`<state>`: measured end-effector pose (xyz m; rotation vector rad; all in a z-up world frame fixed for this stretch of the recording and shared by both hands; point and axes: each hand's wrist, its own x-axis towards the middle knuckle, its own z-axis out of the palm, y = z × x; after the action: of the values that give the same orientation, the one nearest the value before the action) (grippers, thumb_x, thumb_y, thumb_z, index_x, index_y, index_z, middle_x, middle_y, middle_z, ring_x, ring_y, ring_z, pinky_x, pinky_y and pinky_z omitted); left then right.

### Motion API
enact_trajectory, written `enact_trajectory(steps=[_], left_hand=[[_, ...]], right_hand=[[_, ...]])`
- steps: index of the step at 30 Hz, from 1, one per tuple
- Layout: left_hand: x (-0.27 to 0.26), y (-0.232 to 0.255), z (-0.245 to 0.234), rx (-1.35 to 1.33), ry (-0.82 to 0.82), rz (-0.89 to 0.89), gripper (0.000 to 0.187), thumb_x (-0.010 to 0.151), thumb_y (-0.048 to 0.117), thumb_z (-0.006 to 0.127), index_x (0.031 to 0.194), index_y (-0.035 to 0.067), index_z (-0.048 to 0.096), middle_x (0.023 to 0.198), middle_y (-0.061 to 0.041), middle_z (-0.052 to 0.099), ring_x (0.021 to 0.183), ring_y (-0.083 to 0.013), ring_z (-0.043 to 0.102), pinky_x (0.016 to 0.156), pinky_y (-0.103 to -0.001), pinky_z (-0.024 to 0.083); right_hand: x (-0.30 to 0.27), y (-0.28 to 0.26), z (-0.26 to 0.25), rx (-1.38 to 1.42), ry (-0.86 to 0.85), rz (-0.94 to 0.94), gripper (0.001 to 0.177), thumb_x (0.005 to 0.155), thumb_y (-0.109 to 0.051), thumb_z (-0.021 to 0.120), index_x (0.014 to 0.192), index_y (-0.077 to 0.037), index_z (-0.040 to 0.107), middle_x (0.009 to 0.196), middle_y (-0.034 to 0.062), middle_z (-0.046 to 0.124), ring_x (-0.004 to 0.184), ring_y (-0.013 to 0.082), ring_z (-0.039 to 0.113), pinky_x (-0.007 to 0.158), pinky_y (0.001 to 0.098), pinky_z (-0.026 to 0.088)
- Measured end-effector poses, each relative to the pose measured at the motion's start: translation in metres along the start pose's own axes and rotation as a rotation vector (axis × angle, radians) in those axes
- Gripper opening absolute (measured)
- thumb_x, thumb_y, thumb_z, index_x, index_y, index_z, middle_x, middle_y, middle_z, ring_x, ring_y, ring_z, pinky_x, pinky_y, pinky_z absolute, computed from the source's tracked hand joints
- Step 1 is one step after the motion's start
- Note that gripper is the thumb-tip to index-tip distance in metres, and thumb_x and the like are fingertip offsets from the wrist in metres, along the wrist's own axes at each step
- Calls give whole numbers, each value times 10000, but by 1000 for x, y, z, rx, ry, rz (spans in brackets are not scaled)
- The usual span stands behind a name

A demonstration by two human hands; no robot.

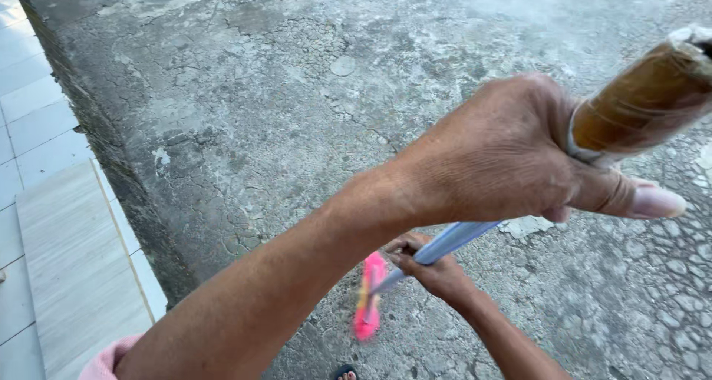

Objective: The person carries two white plastic jugs into a garage area and places them on the floor near a bicycle. They then move outside and use a broom to sweep a concrete surface near a low wall and potted plants.

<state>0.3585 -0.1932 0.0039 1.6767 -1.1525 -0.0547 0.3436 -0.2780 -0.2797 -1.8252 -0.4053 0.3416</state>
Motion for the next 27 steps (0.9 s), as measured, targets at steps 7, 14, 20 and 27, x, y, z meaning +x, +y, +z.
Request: enact_trajectory(steps=[7,14,20,27], left_hand=[[-21,-50,61,-124,29,-329,482,808,546,774,1033,120,798,1060,-100,802,1036,-190,726,889,-439,561],[-22,-33,78,-410,248,-375,344,800,457,790,915,134,762,1005,-113,780,984,-208,754,907,-433,614],[30,50,18,115,210,-107,329,886,504,721,898,176,700,735,-2,736,668,-90,752,764,-355,647],[48,54,105,198,11,-115,468,779,642,758,729,176,753,609,40,692,600,-88,725,659,-315,620]], right_hand=[[-107,117,-131,-272,205,365,234,871,-178,708,1085,-102,765,959,86,732,886,221,679,801,401,566],[-137,100,-180,-316,231,569,274,877,-130,640,1111,-98,779,823,100,720,599,205,577,574,399,520],[-92,-6,-103,-69,107,214,253,869,-194,675,1095,-129,768,1093,28,712,862,156,682,783,387,611],[-97,-6,-44,90,-105,35,257,935,-240,630,1131,-96,716,1085,90,668,1015,220,661,918,453,583]])
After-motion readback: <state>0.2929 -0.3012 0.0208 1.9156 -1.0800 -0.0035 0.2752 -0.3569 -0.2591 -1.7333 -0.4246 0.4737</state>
